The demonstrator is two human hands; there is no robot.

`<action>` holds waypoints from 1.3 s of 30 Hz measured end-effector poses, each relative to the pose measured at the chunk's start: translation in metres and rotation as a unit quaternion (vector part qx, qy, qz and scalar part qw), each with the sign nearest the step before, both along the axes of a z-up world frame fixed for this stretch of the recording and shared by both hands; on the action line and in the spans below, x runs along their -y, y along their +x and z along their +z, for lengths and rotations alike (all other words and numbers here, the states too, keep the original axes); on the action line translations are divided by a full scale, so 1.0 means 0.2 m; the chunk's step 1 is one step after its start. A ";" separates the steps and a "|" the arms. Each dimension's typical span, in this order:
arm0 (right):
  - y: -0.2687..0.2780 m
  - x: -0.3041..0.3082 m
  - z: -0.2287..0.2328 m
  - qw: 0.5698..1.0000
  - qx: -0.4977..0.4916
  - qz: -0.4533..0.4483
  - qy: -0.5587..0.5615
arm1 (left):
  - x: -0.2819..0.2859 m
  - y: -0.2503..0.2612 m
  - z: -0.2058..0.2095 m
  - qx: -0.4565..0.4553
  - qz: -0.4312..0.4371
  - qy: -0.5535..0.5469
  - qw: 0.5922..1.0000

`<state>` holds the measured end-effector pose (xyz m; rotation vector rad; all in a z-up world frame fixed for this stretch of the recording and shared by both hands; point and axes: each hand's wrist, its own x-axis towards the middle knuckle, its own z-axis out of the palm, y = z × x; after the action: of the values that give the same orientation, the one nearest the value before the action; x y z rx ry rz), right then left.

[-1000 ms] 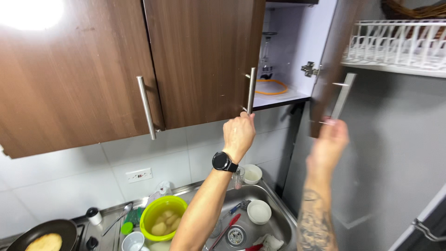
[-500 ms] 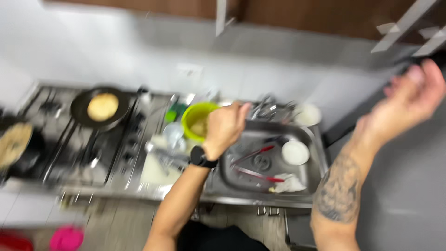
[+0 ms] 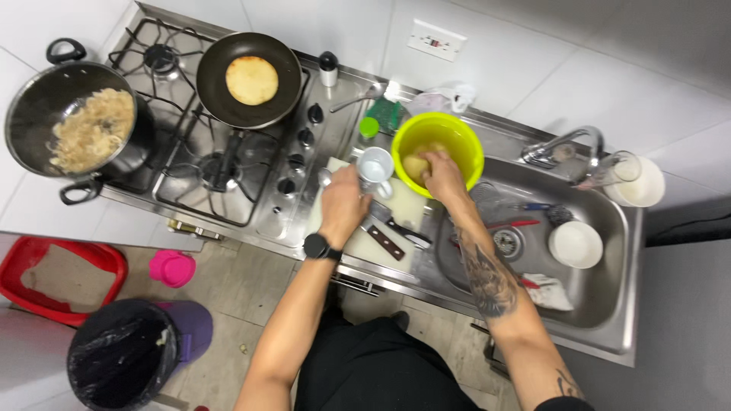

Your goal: The person washes potatoes in a bowl, retrieves a cup from a cabinet, and pours water into a pot with food on a stove. They open a small packet and sprinkle seasoning into the pot, stirring the contents with a spoon.

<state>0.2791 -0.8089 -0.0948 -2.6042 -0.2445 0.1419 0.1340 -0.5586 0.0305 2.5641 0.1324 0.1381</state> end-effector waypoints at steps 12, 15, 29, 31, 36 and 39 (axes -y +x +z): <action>-0.08 -0.31 0.33 0.965 -0.154 -0.021 -0.212 | -0.18 0.48 -0.34 -0.086 -0.272 0.063 0.956; -0.09 -0.33 0.40 0.970 -0.123 -0.018 -0.209 | -0.20 0.53 -0.35 -0.046 -0.284 0.058 0.956; -0.17 -0.45 0.51 0.992 0.050 -0.087 -0.072 | -0.46 0.55 -0.24 0.019 -0.197 -0.072 0.977; -0.19 -0.50 0.45 0.999 0.027 -0.044 0.010 | -0.50 0.51 -0.22 0.026 -0.177 -0.084 0.980; -0.27 -0.71 0.29 0.923 -0.151 -0.001 0.353 | -0.64 0.39 -0.05 0.075 -0.113 -0.111 0.985; -0.37 -0.99 0.49 0.851 -0.238 -0.022 0.468 | -0.77 0.30 0.03 0.097 -0.071 -0.104 0.987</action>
<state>0.2053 -0.6102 0.0041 -1.5329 -0.0414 0.5037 0.1949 -0.4037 0.0367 2.3270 -0.1032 0.3010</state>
